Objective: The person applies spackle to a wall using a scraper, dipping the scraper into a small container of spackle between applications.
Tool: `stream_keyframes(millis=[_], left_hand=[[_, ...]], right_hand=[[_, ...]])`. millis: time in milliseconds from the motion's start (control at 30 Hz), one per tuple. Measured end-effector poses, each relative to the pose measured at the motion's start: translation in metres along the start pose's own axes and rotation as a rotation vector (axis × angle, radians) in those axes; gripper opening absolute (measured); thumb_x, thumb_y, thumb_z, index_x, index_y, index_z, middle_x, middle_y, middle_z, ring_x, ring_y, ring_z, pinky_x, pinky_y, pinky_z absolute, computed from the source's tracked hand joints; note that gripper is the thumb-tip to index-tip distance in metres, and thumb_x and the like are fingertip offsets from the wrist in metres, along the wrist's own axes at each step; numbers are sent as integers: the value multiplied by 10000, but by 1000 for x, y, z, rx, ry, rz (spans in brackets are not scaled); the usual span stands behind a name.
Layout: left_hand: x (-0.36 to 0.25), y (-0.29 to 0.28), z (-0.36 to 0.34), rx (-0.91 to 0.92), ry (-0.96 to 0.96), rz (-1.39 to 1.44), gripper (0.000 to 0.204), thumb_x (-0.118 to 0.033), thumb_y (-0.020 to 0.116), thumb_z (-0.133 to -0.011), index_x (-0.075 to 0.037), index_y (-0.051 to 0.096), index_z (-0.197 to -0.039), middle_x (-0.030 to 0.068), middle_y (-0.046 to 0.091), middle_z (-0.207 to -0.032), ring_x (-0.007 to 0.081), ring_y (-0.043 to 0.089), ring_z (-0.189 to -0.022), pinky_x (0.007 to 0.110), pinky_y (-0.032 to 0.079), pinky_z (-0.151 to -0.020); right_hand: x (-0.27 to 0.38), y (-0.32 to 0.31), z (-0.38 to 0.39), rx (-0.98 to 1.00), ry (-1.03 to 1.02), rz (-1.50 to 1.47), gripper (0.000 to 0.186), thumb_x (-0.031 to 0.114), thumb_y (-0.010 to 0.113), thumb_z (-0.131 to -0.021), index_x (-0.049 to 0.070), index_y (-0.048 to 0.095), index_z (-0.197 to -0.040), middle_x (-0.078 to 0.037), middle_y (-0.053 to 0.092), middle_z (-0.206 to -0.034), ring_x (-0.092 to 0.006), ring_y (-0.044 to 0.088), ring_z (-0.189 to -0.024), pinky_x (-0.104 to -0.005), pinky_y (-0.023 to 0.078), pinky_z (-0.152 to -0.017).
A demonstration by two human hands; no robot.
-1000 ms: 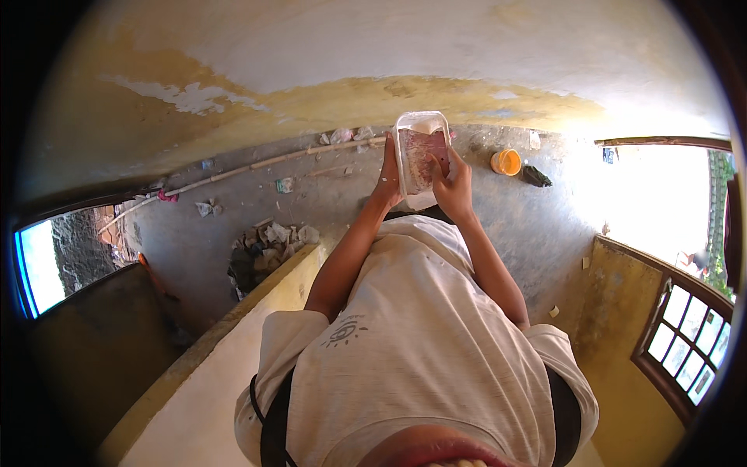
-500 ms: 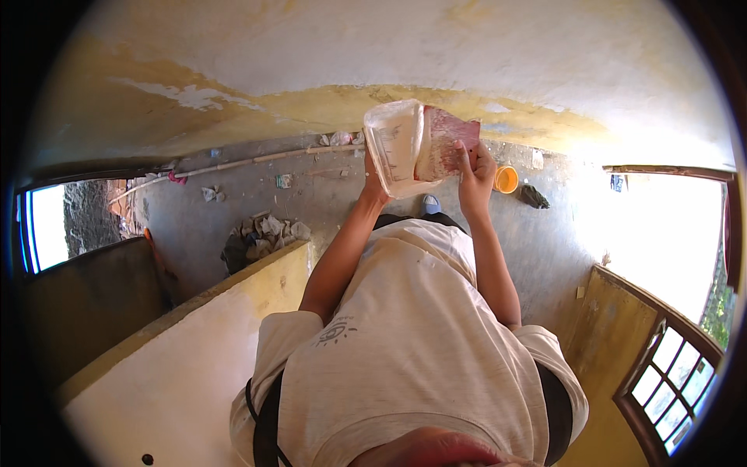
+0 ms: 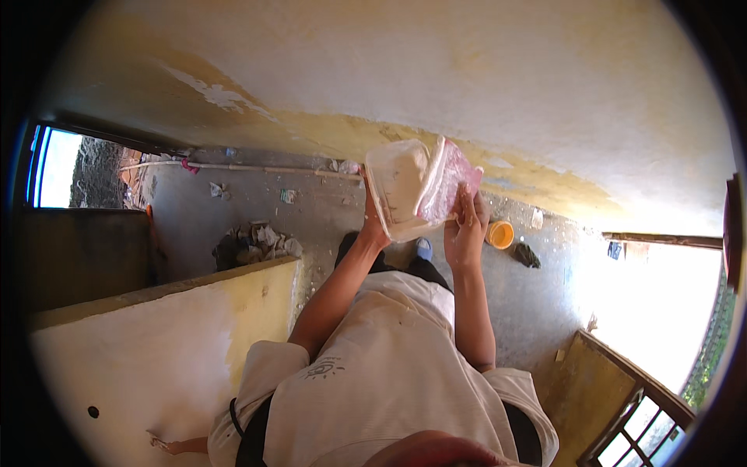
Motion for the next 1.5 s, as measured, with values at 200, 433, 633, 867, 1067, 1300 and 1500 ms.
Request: stream_keyframes(millis=[200, 433, 633, 867, 1067, 1300, 1500], left_hand=[[-3, -7, 15, -22, 28, 308, 700, -623, 335, -1026, -152, 388, -1542, 99, 468, -1531, 313, 505, -1364, 558, 391, -1154], [-110, 25, 51, 242, 255, -66, 832, -782, 398, -920, -198, 419, -1513, 48, 549, -1440, 271, 547, -1312, 520, 437, -1115], [-206, -16, 40, 157, 218, 137, 806, -774, 377, -940, -218, 393, -1523, 22, 494, -1479, 250, 477, -1357, 503, 387, -1141], [-292, -33, 75, 146, 212, 76, 790, -768, 392, -943, -237, 387, -1528, -3, 477, -1494, 241, 449, -1378, 511, 362, -1149], [-334, -83, 103, 124, 268, 123, 728, -707, 481, -949, -236, 440, -1503, -4, 523, -1461, 245, 481, -1354, 511, 361, -1157], [-333, -115, 118, 159, 262, 180, 712, -702, 489, -948, -236, 466, -1485, -11, 547, -1436, 236, 503, -1332, 504, 380, -1143], [-285, -134, 112, 155, 130, 175, 736, -718, 469, -946, -222, 456, -1490, -7, 543, -1435, 235, 504, -1325, 512, 386, -1136]], right_hand=[[-29, 3, 22, 61, 18, -44, 440, 230, 583, -1046, -10, 511, -1407, -23, 608, -1286, -96, 564, -1150, -262, 441, -975], [-15, 101, 69, 329, -89, -133, 427, 125, 590, -1019, -20, 460, -1399, -70, 648, -1229, -134, 636, -1094, -313, 515, -1007], [9, 252, 46, 615, -312, 89, 398, 141, 566, -1032, -21, 475, -1383, -25, 643, -1124, -66, 606, -967, -280, 507, -961], [74, 386, 8, 599, -563, 284, 329, 161, 567, -1039, 115, 545, -1363, 2, 648, -1210, -126, 627, -1073, -374, 499, -992], [180, 501, -16, 541, -811, 493, 199, 229, 575, -1036, 148, 626, -1211, 17, 651, -1170, -125, 609, -1083, -377, 469, -1019], [312, 626, 36, 54, -1774, 957, 283, 98, 627, -905, 53, 712, -1171, -208, 725, -1078, -369, 699, -997, -457, 564, -857], [311, 675, 52, -125, -2463, 1491, 206, 135, 629, -949, 111, 728, -1129, -134, 746, -1037, -328, 713, -960, -427, 580, -802]])
Point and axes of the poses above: each hand's wrist, its own z-axis away from the middle knuckle, its own y-axis out of the palm, x = y × z, the point moved 1 cm from there along -z, towards the middle knuckle
